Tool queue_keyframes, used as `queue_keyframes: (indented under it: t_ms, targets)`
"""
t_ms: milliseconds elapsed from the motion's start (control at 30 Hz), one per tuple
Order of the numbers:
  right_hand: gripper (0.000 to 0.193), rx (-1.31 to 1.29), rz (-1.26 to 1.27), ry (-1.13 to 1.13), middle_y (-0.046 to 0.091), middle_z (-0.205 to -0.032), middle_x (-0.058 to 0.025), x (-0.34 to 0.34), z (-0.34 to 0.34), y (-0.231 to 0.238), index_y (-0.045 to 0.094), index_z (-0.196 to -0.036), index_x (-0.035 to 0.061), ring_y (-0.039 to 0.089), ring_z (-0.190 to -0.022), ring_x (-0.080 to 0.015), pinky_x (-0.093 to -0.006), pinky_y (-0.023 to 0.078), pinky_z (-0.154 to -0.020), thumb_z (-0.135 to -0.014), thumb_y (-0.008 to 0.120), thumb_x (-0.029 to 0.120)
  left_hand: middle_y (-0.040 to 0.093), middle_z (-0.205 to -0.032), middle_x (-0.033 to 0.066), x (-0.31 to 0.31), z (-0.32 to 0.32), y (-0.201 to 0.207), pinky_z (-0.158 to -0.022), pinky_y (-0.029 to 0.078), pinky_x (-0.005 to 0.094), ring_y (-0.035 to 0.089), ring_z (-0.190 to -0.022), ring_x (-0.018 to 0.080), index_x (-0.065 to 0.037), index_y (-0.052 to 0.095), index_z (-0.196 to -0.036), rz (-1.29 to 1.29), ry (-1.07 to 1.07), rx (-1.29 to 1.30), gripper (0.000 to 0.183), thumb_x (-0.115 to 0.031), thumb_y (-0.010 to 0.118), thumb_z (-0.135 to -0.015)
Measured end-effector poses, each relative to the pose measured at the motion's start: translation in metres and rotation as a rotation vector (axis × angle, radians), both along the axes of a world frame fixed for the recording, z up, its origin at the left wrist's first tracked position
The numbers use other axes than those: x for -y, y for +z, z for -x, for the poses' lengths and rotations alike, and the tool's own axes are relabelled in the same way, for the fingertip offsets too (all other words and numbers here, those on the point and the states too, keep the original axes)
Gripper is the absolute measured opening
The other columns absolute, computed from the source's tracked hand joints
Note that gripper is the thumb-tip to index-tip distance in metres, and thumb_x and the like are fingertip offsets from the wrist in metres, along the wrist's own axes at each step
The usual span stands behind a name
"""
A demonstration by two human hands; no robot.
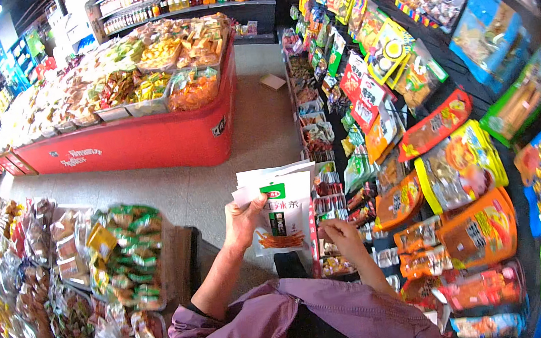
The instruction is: The person unpacks snack packets from a box, places them into a clear plastic bag, and then moves the bag to a shelf. The person handles multiple snack packets and a plastic bag by hand.
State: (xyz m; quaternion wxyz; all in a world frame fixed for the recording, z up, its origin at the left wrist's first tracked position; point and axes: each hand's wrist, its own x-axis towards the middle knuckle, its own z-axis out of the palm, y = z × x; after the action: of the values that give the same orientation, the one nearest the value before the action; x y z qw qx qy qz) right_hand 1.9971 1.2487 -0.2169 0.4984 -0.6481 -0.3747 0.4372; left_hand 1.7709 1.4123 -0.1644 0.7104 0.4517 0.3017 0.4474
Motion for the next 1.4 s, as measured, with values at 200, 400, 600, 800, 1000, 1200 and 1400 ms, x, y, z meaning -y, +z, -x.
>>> queue_keyframes:
  t_ms: [200,400,600,800,1000,1200,1400]
  targets:
    - [0.025,0.062,-0.170,0.133,0.069,-0.102,-0.0089,-0.198,-0.084,0.013,0.064,-0.117,-0.0002,0.066,-0.092,-0.0140,-0.0285,0.052,-0.083,-0.100,0.054,0.015,0.067,-0.087,-0.0023,-0.143,-0.040,0.040,-0.069,0.047,0.0260,0.058,-0.077,0.0079,-0.004,0.072,-0.098,-0.208,0.212,-0.146,0.016,-0.018,0.074,-0.089]
    - [0.024,-0.031,-0.106,0.361,0.070,-0.099,-0.0071,-0.345,-0.121,0.024,0.064,-0.116,-0.0001,0.066,-0.093,-0.0152,-0.0283,0.052,-0.084,-0.099,0.054,0.013,0.068,-0.094,0.0016,-0.276,-0.047,0.052,-0.077,0.048,0.0285,0.061,-0.083,0.0115,-0.001,0.068,-0.105,-0.241,0.569,-0.091,0.021,-0.013,0.072,-0.089]
    - [0.022,0.029,-0.027,0.319,0.070,-0.096,-0.0074,-0.480,-0.179,-0.004,0.066,-0.113,0.0013,0.067,-0.090,-0.0152,-0.0291,0.053,-0.082,-0.099,0.054,0.013,0.069,-0.100,0.0030,-0.439,-0.102,0.022,-0.083,0.047,0.0289,0.061,-0.091,0.0126,-0.002,0.066,-0.110,-0.177,0.442,0.014,0.025,-0.014,0.071,-0.089]
    - [0.039,-0.142,-0.156,0.159,0.062,-0.118,-0.0069,-0.628,-0.267,0.050,0.054,-0.130,0.0053,0.058,-0.111,-0.0147,-0.0306,0.046,-0.095,-0.098,0.060,0.028,0.071,-0.086,0.0019,-0.600,-0.229,0.042,-0.071,0.052,0.0279,0.064,-0.077,0.0105,0.000,0.073,-0.093,-0.210,-0.186,-0.142,0.012,-0.011,0.071,-0.087]
    - [0.044,-0.279,-0.235,0.048,0.066,-0.115,-0.0065,-0.752,-0.337,0.090,0.059,-0.125,0.0042,0.062,-0.106,-0.0152,-0.0313,0.049,-0.092,-0.085,0.074,0.011,0.072,-0.093,0.0000,-0.730,-0.350,0.038,-0.076,0.052,0.0258,0.061,-0.086,0.0066,-0.001,0.073,-0.102,-0.165,-0.540,-0.144,0.020,-0.014,0.074,-0.088]
    - [0.070,-0.431,-0.297,0.237,0.065,-0.113,-0.0084,-0.881,-0.435,0.052,0.057,-0.124,-0.0004,0.062,-0.105,-0.0159,-0.0320,0.049,-0.091,-0.089,0.059,0.061,0.073,-0.095,0.0029,-0.859,-0.429,0.019,-0.079,0.052,0.0267,0.063,-0.088,0.0085,0.001,0.072,-0.105,-0.170,-0.571,-0.223,0.021,-0.013,0.072,-0.089]
    - [0.062,-0.361,-0.297,0.463,0.063,-0.116,-0.0054,-1.050,-0.506,0.084,0.060,-0.120,0.0009,0.057,-0.107,-0.0135,-0.0303,0.044,-0.094,-0.093,0.057,0.056,0.073,-0.087,0.0067,-0.978,-0.477,0.050,-0.073,0.051,0.0278,0.064,-0.079,0.0123,0.002,0.072,-0.095,-0.055,-0.264,-0.139,0.014,-0.010,0.072,-0.089]
